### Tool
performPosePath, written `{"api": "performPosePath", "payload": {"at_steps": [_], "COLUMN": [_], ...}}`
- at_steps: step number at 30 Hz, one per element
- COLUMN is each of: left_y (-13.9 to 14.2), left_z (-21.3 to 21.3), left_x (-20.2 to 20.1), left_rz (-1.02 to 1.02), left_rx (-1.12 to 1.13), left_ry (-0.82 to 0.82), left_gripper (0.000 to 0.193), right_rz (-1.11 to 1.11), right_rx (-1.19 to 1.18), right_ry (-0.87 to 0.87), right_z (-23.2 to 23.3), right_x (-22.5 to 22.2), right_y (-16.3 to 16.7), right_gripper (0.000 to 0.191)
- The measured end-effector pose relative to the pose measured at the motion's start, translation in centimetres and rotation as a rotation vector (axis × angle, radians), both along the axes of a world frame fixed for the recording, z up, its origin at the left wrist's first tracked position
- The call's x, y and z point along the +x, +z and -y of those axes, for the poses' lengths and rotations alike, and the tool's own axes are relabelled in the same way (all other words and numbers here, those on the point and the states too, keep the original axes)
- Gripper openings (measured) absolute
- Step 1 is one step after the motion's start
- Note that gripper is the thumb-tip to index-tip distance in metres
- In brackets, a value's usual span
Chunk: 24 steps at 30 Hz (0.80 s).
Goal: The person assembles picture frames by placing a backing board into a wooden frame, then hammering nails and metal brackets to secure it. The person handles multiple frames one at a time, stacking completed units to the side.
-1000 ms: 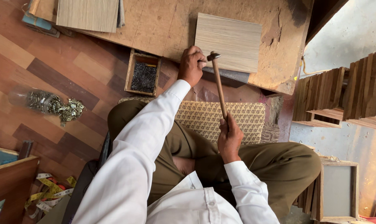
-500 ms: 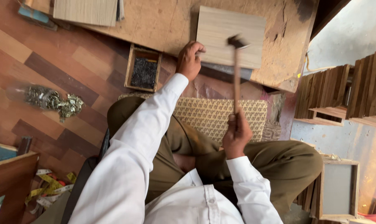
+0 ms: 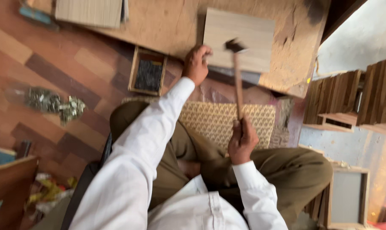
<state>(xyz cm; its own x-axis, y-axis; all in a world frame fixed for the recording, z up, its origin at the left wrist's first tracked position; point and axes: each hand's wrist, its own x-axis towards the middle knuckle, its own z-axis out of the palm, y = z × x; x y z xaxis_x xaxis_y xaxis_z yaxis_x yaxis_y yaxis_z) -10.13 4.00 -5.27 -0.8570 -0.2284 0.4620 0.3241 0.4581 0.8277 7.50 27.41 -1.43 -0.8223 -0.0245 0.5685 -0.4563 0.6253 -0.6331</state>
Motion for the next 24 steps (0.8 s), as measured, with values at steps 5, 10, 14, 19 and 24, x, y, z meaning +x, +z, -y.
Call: {"api": "performPosePath", "payload": {"at_steps": [5,10,14,19,24], "left_y": [-0.1,-0.6,-0.4,1.4,3.6], "left_z": [-0.1,-0.2,-0.2,-1.5,-6.2], "left_x": [-0.3,0.1,-0.5,1.7,10.3], "left_rz": [0.048,-0.047,-0.059,0.361,0.662], "left_rx": [0.047,0.038,-0.018,0.701,0.967], "left_ry": [-0.013,0.063,0.273,0.073,-0.136], "left_gripper": [0.039,0.038,0.044,0.056,0.047], "right_rz": [0.203,0.412,0.838,0.470,0.625], "right_rx": [0.159,-0.187,-1.000,-0.671,-0.831], "right_ry": [-0.020,-0.070,-0.115,-0.267,-0.132], "right_z": [-0.3,-1.9,-4.8,-5.4,-0.7], "right_x": [-0.1,-0.1,-1.9,-2.2,-1.4], "right_y": [-0.1,-1.3,-1.4,-0.6,0.9], "right_gripper": [0.026,0.029,0.031,0.036,0.049]}}
